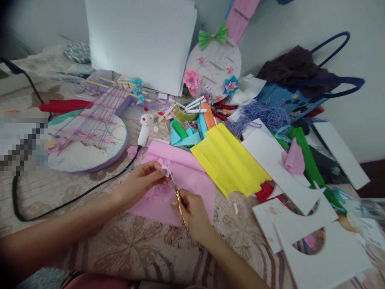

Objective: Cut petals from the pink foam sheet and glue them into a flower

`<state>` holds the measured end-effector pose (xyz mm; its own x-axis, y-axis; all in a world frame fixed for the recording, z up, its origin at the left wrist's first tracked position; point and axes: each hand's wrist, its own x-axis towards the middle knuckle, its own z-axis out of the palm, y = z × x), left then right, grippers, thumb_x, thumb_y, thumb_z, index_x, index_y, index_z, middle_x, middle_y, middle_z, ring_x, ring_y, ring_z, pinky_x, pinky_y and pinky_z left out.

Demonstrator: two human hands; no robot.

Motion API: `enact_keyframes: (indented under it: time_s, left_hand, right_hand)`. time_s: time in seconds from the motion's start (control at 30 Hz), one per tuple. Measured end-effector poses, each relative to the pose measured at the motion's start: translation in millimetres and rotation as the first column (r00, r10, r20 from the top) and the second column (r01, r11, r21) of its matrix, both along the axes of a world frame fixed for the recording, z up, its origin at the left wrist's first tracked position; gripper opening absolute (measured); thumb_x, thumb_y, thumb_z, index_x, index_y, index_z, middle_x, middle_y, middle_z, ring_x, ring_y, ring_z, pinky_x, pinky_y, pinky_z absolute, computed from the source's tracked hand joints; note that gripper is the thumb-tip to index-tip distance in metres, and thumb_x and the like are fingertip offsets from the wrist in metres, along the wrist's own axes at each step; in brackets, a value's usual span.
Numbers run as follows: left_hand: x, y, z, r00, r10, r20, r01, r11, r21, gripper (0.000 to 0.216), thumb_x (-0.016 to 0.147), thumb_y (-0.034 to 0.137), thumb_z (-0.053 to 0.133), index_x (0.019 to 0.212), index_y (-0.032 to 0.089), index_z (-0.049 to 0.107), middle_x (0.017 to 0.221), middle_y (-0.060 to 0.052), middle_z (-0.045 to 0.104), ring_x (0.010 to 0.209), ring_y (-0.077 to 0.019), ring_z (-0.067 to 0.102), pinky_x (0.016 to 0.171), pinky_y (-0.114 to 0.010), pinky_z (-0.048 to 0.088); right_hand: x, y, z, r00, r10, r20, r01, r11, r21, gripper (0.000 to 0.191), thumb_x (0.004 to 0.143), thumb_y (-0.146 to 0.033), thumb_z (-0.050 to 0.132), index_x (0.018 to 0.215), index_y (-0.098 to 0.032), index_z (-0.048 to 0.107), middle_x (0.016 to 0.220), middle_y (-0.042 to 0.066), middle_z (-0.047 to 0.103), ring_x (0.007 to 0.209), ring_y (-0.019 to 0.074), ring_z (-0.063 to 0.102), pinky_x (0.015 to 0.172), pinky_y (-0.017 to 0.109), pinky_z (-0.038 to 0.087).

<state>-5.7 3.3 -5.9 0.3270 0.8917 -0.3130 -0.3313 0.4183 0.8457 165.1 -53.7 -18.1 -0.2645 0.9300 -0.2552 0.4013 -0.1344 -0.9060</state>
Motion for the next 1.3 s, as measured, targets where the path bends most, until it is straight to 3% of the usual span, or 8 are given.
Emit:
enact_keyframes:
  time_s: [0.3,0.97,1.17,1.3]
  left_hand:
    - [-4,3,-0.4,0.998,-0.06,0.01,0.059,0.997,0.051,0.017,0.077,0.027,0.061,0.071,0.015,0.05,0.069,-0.001,0.062,0.066,-0.011,0.059,0.07,-0.026,0.046]
    - [-18,21,11.2,0.968,-0.251,0.0,0.251,0.968,-0.006,0.014,0.073,0.019,0.064,0.065,0.012,0.054,0.068,-0.003,0.065,0.066,-0.0102,0.061,0.067,-0.024,0.046]
    - [-20,22,10.5,0.954,-0.299,0.028,0.299,0.954,-0.019,0.014,0.074,0.018,0.063,0.066,0.012,0.054,0.072,-0.004,0.066,0.071,-0.0114,0.062,0.07,-0.024,0.047]
    - [-20,22,8.8,0.947,-0.318,0.055,0.319,0.947,-0.024,0.013,0.074,0.017,0.063,0.066,0.011,0.054,0.071,-0.004,0.066,0.07,-0.0105,0.062,0.069,-0.023,0.047]
  right_hand:
    - [3,0,-0.3,1.0,0.012,0.024,-0.013,1.0,0.007,0.038,0.082,-0.052,0.045,0.063,-0.02,0.041,0.046,-0.006,0.036,0.041,0.0085,0.032,0.04,0.021,0.024]
    - [3,3,4.7,0.998,0.029,0.059,-0.029,1.0,-0.002,0.036,0.079,-0.046,0.054,0.058,-0.02,0.04,0.044,-0.007,0.032,0.04,0.0078,0.03,0.039,0.021,0.02]
    - [5,-1,9.4,0.983,0.085,-0.163,-0.105,0.988,-0.114,0.044,0.084,-0.059,0.037,0.067,-0.018,0.042,0.05,-0.007,0.033,0.043,0.0078,0.027,0.042,0.022,0.022]
    - [7,-1,10.3,0.984,0.125,-0.127,-0.136,0.987,-0.084,0.048,0.084,-0.061,0.033,0.068,-0.018,0.044,0.05,-0.006,0.031,0.044,0.008,0.028,0.043,0.023,0.022]
